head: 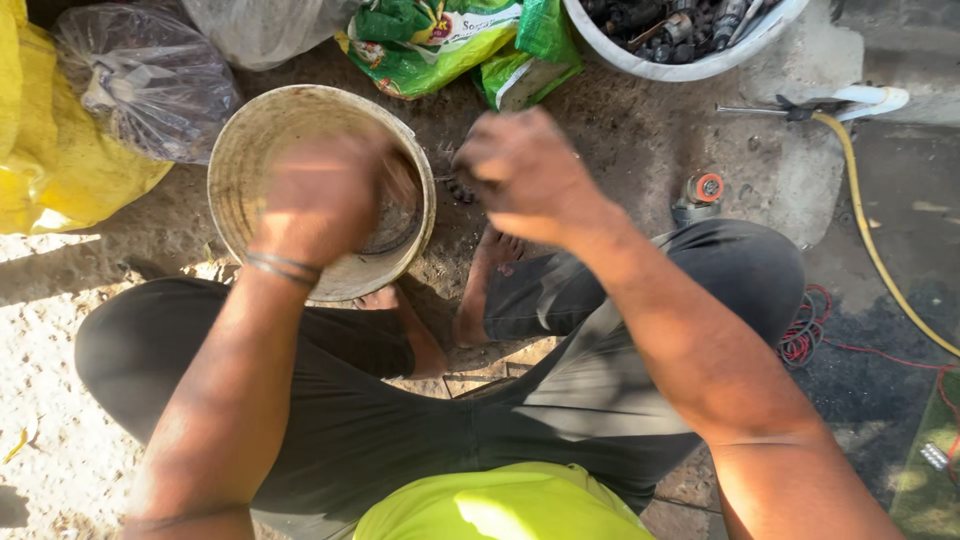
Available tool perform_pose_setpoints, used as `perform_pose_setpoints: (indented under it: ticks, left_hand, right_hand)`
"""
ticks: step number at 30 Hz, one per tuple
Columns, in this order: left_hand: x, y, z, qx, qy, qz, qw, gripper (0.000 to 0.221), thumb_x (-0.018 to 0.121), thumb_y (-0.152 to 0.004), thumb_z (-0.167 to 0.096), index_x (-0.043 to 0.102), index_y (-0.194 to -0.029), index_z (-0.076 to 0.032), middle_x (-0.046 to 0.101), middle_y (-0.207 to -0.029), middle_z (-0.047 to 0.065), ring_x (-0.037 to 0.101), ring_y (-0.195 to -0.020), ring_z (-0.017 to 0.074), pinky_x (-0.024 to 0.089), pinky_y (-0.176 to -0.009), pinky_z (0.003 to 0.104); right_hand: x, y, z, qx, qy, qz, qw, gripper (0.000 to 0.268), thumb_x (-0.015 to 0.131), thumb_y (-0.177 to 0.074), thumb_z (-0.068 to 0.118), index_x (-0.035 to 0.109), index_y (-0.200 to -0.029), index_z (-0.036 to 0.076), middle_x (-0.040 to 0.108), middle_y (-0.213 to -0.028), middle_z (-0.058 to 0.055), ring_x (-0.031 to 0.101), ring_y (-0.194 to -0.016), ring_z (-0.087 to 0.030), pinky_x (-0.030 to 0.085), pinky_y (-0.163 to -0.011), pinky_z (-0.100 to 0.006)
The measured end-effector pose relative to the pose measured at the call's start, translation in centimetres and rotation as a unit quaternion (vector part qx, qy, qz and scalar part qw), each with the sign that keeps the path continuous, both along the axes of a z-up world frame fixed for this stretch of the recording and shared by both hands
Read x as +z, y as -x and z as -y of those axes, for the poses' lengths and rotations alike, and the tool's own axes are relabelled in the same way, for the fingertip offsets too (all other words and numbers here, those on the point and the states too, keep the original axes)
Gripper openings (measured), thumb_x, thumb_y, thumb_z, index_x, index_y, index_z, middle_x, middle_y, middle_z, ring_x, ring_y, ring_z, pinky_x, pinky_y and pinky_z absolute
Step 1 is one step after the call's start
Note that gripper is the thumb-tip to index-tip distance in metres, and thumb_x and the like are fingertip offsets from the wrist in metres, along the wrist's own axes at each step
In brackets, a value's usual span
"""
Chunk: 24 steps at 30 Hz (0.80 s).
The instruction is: The person manipulates an electric motor stator by hand, unwinding and removing old copper wire and handling mechanical components over a bucket.
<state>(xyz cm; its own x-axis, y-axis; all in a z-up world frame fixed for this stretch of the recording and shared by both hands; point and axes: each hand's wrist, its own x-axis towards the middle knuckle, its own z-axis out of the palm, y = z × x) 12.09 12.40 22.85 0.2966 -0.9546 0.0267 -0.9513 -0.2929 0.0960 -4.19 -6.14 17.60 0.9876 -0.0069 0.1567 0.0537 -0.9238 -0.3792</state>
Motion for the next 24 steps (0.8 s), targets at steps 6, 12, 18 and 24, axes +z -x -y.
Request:
perform_pose_setpoints:
  ticks: [6,12,18,24]
  left_hand:
    - [2.7,-0.6,0.3,0.050,0.166,-0.584,0.793,0.018,0.071,-0.092,-0.020,0.061,-0.104,-0.010,0.070,-0.088,0.006,0.074,-0.074,0.0239,0.059,-0.065,0.038]
    - [0.4,1.7,0.2,-0.013,0.139,-0.137,0.981,0.016,0.078,-0.095,-0.010,0.062,-0.094,-0.006,0.065,-0.082,0.017,0.068,-0.076,0.0346,0.053,-0.064,0.045]
    - [2.6,0.4,0.0,0.040,0.266,-0.728,0.630,0.018,0.072,-0.105,-0.014,0.058,-0.114,-0.006,0.072,-0.102,0.011,0.069,-0.076,0.0181,0.057,-0.063,0.033]
    - [2.1,-0.1,0.9,0.187,0.369,-0.445,0.794,0.019,0.069,-0.105,-0.015,0.055,-0.107,-0.002,0.067,-0.084,0.012,0.065,-0.066,0.0191,0.052,-0.055,0.031]
  right_hand:
    - [-1.8,-0.7,-1.6,0.021,-0.047,0.013,0.999,0.014,0.073,-0.104,0.023,0.074,-0.106,0.009,0.067,-0.103,-0.007,0.062,-0.099,-0.025,0.046,-0.093,-0.044]
    - [1.0,0.7,1.7,0.013,-0.016,0.027,0.999,0.022,0.067,-0.089,0.008,0.072,-0.110,0.015,0.071,-0.095,-0.002,0.065,-0.093,-0.021,0.045,-0.092,-0.044]
    - [0.3,0.0,-1.8,-0.011,-0.159,0.042,0.986,0.013,0.075,-0.098,0.015,0.068,-0.109,0.013,0.071,-0.095,-0.003,0.063,-0.078,-0.019,0.047,-0.076,-0.040]
    - [0.6,0.1,-3.7,0.087,-0.162,0.053,0.981,0.025,0.073,-0.095,0.009,0.065,-0.119,0.008,0.068,-0.081,-0.005,0.067,-0.068,-0.018,0.057,-0.072,-0.038]
